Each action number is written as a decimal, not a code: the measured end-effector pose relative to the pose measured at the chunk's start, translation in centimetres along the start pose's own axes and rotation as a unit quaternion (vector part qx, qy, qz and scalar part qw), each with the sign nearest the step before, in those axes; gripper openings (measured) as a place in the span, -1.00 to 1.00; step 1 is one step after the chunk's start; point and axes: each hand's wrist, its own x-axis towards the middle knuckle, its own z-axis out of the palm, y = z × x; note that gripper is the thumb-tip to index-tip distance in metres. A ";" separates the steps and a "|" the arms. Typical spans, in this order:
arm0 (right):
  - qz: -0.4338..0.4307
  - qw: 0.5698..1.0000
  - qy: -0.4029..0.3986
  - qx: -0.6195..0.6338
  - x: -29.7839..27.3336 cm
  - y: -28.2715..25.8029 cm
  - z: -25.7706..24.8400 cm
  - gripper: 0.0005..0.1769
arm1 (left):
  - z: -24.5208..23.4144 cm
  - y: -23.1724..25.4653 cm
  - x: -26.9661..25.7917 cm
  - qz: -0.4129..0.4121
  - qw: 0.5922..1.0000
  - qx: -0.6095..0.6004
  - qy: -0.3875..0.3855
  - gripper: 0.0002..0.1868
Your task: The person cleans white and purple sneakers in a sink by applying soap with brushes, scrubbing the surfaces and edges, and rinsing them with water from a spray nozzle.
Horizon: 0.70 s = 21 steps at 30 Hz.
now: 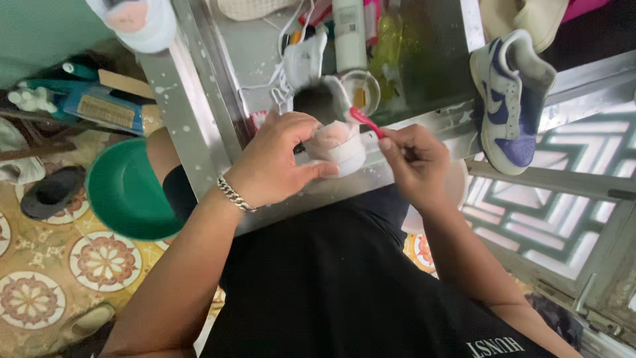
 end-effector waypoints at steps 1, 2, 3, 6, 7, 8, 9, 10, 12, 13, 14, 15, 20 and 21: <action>-0.004 1.000 0.001 0.003 -0.5 1.4 0.7 -0.90 | 0.5 -0.4 -0.3 -0.028 0.999 -0.044 0.003 -0.46; -0.009 1.000 0.003 0.006 -1.0 2.9 1.4 -0.92 | 1.0 -0.8 -0.6 -0.056 0.995 -0.087 0.007 -0.46; -0.006 1.000 0.004 0.006 -1.7 3.6 1.6 -0.92 | 1.2 -0.9 -0.9 -0.057 0.994 -0.088 0.004 -0.46; 0.024 0.999 -0.008 -0.022 -3.7 4.8 2.7 -0.93 | 1.3 -1.1 -1.7 -0.093 0.994 -0.055 -0.015 -0.45; 0.016 0.998 -0.012 -0.056 -4.3 4.6 3.1 -0.90 | 1.3 -0.9 -1.8 -0.111 0.993 -0.033 -0.018 -0.47; 0.008 0.996 -0.015 -0.089 -4.9 4.3 3.5 -0.88 | 1.2 -0.7 -2.0 -0.128 0.991 -0.012 -0.022 -0.48; 0.009 0.996 -0.016 -0.088 -4.9 2.7 4.4 -0.88 | 1.0 0.0 -2.0 -0.130 0.991 -0.012 -0.022 -0.48; -0.012 0.994 -0.031 -0.101 -5.0 1.2 5.2 -0.84 | 0.7 0.7 -2.0 -0.125 0.992 -0.012 -0.028 -0.52; -0.032 0.992 -0.044 -0.113 -5.0 0.1 6.5 -0.78 | 0.6 1.1 -1.9 -0.121 0.992 -0.011 -0.035 -0.55; -0.019 0.998 -0.018 -0.064 -4.8 0.7 6.7 -0.83 | 0.8 0.6 -1.7 -0.128 0.991 -0.017 -0.030 -0.58; -0.005 1.000 0.009 -0.016 -4.6 1.3 7.0 -0.87 | 1.0 0.1 -1.5 -0.136 0.990 -0.023 -0.025 -0.60; -0.005 1.000 0.007 -0.015 -4.5 2.5 6.8 -0.87 | 0.8 0.3 -1.6 -0.137 0.990 -0.022 -0.025 -0.60; 0.001 0.999 0.028 -0.017 -5.2 1.4 7.0 -0.83 | 1.1 -0.4 -2.7 -0.146 0.989 -0.024 -0.005 -0.44; 0.002 1.000 0.025 -0.016 -5.0 1.0 6.9 -0.83 | 0.9 0.3 -2.6 -0.149 0.989 -0.024 -0.005 -0.44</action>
